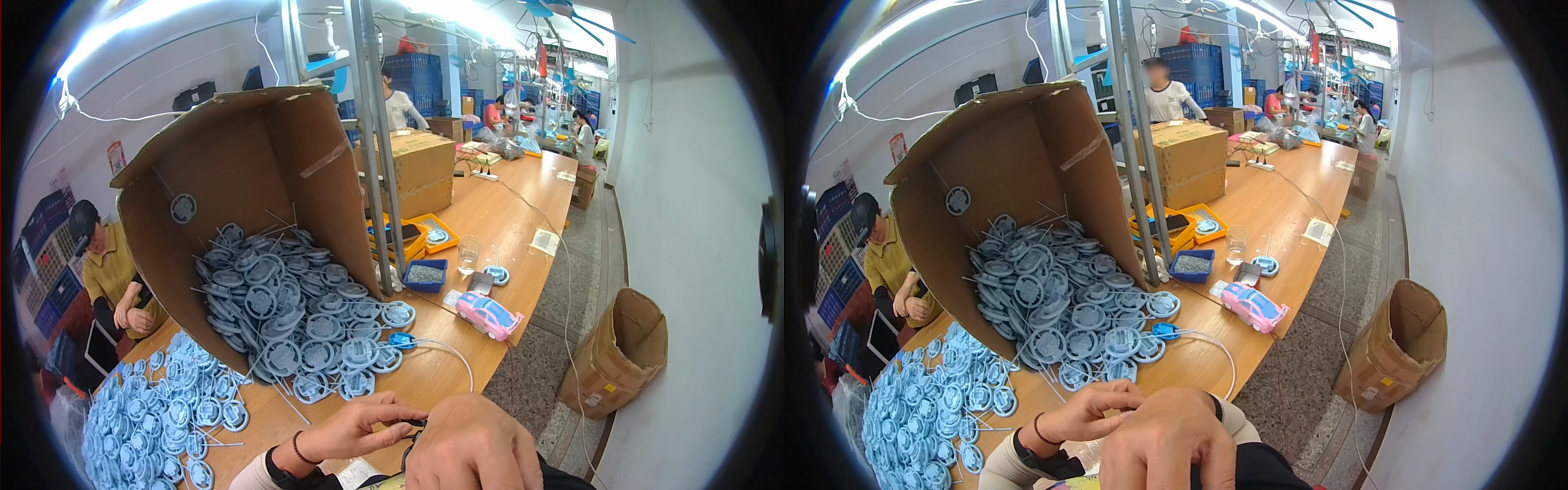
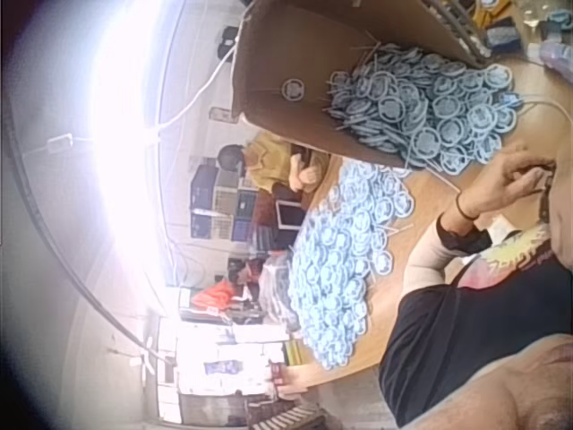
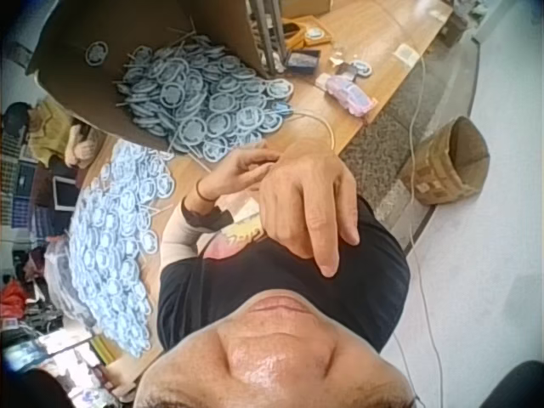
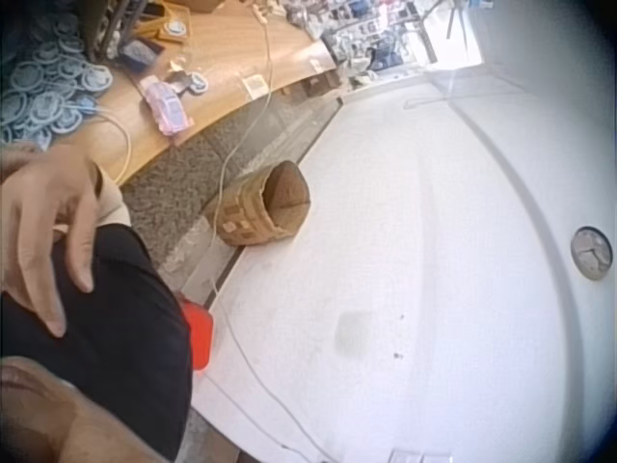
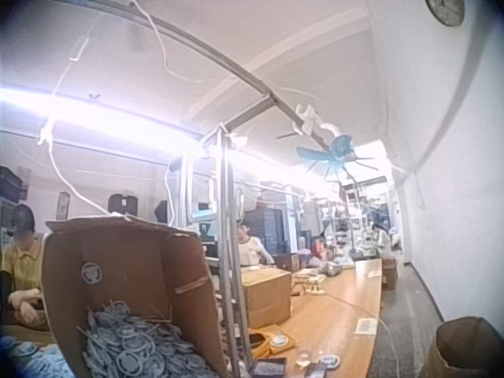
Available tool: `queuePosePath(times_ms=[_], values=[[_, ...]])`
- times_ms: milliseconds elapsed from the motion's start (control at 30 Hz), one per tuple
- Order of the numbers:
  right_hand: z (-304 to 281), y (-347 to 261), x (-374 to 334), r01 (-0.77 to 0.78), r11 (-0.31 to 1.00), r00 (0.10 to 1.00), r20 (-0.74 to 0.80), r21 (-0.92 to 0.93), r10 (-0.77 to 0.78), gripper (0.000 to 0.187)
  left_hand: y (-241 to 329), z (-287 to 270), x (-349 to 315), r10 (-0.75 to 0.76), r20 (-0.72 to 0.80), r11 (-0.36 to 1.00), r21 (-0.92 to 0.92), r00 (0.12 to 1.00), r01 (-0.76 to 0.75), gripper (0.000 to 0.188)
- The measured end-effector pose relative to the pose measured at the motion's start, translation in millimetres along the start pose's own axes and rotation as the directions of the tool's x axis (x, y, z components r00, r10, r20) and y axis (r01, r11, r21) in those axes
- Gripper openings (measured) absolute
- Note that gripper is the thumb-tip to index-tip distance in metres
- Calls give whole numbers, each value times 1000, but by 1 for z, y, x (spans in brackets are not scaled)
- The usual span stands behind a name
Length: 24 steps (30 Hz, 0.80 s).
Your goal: Sorting and inspecting light blue plastic fan components and wires at a workbench.
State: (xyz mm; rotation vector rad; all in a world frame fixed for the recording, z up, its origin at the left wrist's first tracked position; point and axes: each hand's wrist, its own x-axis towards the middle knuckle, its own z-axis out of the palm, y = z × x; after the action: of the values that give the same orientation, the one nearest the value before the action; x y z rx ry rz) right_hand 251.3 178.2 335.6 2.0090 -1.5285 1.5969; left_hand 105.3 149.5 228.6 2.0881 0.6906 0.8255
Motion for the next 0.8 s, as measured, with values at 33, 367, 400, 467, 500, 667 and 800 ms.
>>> queuePosePath(times_ms=[33, 367, 400, 467, 500, 667, 800], values=[[0, 0, 0, 1, 1000, 1000, 1, 1, -1, 27, 0, 0, -1, -1, -1, 1000, 1, 1000, 1, 26], [-6, 3, -1, 23, 998, 1000, 18, 64, -24, 27, -30, -9, 2, -69, 28, 942, -327, 997, 75, 22], [-10, 4, -1, 15, 998, 999, 46, 67, -18, 27, -32, -13, 0, -84, 76, 904, -413, 994, 108, 22], [-2, -1, 4, -5, 999, 1000, 30, 39, 4, 27, -30, -10, 5, -56, 118, 899, -427, 991, 101, 22], [3, -2, 6, -12, 1000, 1000, 13, 24, 11, 27, -28, -8, 6, -42, 149, 891, -442, 988, 105, 22], [5, -1, 10, -14, 999, 999, 51, 46, 12, 27, -16, -7, 0, 47, 112, 978, -206, 993, -23, 23], [2, 4, 11, -19, 996, 997, 77, 88, 12, 27, -30, -6, -2, -107, 121, 932, -334, 987, 142, 20]])
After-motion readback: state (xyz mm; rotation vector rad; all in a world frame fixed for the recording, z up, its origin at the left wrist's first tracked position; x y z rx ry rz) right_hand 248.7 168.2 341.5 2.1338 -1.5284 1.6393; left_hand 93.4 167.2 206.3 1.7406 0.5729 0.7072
